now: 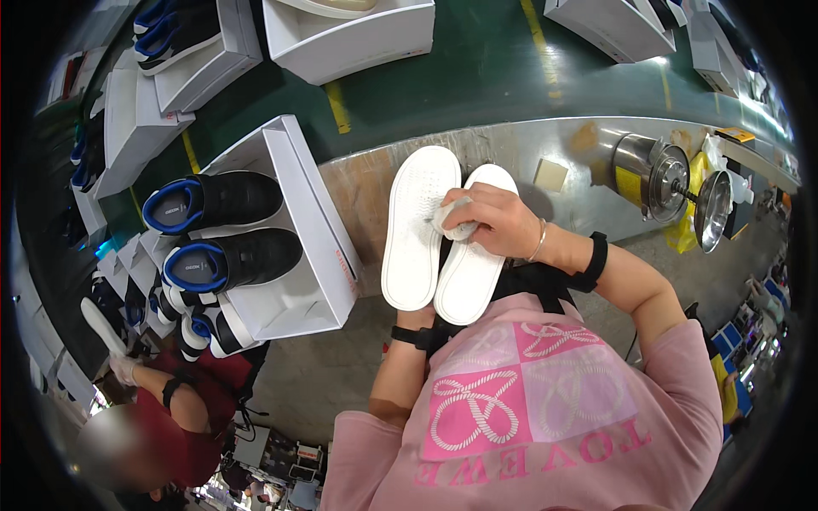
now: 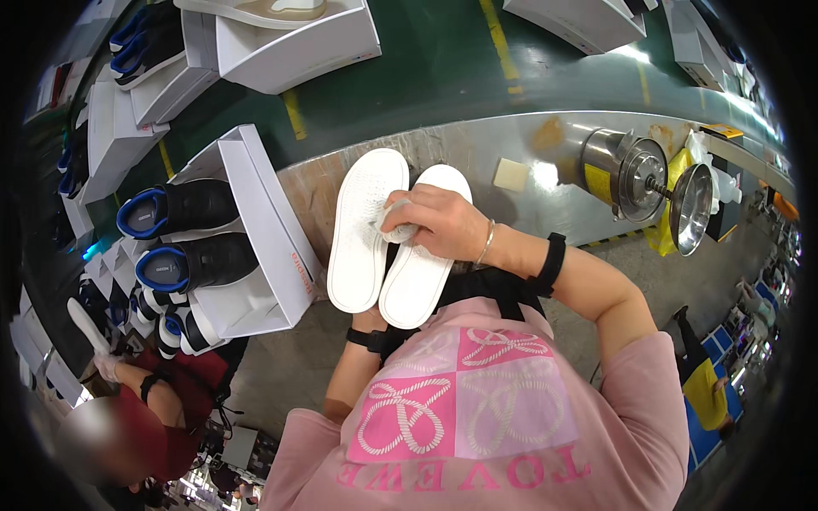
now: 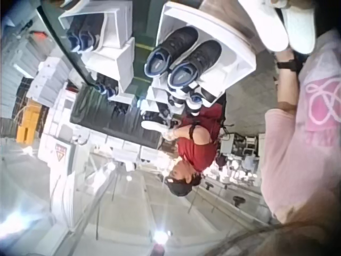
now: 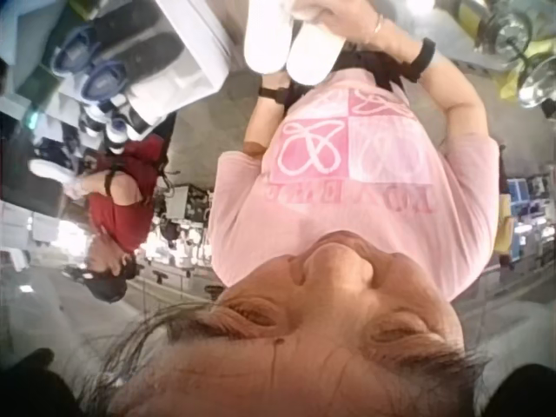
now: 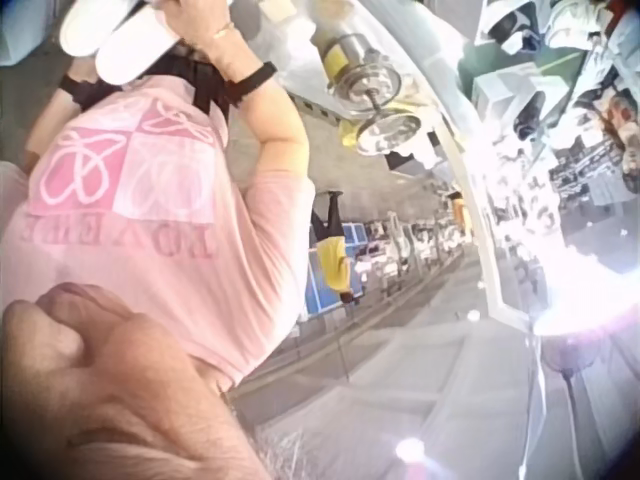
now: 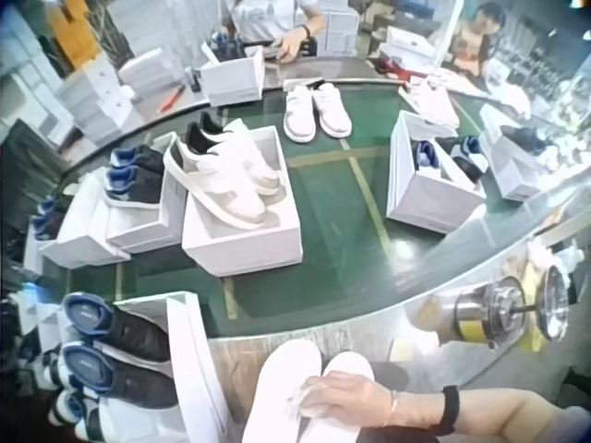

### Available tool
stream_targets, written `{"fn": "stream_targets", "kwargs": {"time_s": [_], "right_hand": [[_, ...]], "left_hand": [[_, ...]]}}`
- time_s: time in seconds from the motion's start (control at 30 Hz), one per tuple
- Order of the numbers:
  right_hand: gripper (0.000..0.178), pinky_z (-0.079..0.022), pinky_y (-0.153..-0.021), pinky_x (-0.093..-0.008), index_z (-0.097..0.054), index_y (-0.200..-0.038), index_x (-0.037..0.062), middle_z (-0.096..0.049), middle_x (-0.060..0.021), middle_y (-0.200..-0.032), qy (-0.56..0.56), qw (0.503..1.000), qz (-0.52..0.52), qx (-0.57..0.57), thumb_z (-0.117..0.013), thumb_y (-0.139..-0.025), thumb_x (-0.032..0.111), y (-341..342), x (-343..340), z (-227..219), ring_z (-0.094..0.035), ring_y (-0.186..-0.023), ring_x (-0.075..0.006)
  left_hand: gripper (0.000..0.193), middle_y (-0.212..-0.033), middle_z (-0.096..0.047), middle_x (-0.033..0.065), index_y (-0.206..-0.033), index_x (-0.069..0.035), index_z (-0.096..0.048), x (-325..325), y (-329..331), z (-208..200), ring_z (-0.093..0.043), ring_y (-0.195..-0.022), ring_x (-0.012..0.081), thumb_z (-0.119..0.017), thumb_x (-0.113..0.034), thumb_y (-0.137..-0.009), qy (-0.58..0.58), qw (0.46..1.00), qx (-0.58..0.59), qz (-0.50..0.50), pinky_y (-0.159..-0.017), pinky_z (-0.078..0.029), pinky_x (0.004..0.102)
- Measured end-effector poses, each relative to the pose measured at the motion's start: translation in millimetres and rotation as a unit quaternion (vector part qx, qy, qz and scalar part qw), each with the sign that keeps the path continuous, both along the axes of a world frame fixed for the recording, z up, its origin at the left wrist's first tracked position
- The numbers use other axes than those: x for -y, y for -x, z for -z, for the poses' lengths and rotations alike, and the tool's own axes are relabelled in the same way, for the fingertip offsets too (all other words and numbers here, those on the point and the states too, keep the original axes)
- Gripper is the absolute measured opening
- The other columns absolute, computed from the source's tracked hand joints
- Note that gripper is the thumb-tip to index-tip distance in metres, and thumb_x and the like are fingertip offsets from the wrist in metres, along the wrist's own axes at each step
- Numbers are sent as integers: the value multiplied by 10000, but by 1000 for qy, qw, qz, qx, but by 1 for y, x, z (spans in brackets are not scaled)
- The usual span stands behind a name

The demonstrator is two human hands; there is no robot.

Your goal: The worker inspects the soles of shoes and wipes them with a cleaning cloth before placing them into boxes on a conveyor belt.

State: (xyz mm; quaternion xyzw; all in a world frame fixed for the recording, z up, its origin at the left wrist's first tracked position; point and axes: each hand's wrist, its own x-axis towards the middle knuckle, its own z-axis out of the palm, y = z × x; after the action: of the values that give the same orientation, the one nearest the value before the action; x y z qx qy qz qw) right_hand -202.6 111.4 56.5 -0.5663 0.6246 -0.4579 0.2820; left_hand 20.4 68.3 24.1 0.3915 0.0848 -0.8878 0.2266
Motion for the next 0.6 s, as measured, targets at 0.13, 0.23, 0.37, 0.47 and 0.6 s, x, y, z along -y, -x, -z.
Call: {"fn": "stream_targets", "kwargs": {"time_s": [0.13,0.23,0.37,0.47,0.6], "right_hand": [[333,-562,-714,-314,-678,-1024,71,-722,-94,-1078,-51,991,96,83,-718,-741,-100,0,10,4,-697,-856,-233],[272,-561,-703,-315,-665,-1067,65,-729,-95,-1037,-114,967,210,86,-745,-820,-15,16,20,27,-706,-820,-200],[281,-554,-703,-289,-644,-1117,80,-729,-119,-923,-190,952,218,96,-755,-859,83,34,45,27,-716,-787,-196],[271,-554,-688,-313,-642,-1108,100,-723,-149,-891,-213,952,204,83,-752,-861,114,49,68,32,-718,-763,-236],[275,-564,-731,-382,-632,-1055,121,-707,-138,-898,-112,989,96,11,-738,-810,57,16,91,19,-699,-821,-328]], "left_hand": [[535,-1352,-584,189,-1383,-44,-511,9,8,4,-559,-1245,314,-618,-289,-920,-27,999,11,-16,-1093,-424,430],[540,-1346,-586,200,-1373,-48,-521,10,25,11,-558,-1245,327,-634,-282,-900,-42,999,19,-25,-1101,-413,436],[548,-1339,-588,215,-1360,-53,-535,11,25,9,-556,-1245,344,-656,-273,-872,-62,997,34,-38,-1112,-398,444],[555,-1333,-589,226,-1349,-57,-546,9,22,3,-554,-1244,357,-672,-266,-851,-73,995,41,-45,-1120,-387,450],[564,-1325,-591,241,-1336,-63,-560,7,19,0,-553,-1244,374,-694,-257,-823,-77,993,63,-65,-1131,-372,459]]}}
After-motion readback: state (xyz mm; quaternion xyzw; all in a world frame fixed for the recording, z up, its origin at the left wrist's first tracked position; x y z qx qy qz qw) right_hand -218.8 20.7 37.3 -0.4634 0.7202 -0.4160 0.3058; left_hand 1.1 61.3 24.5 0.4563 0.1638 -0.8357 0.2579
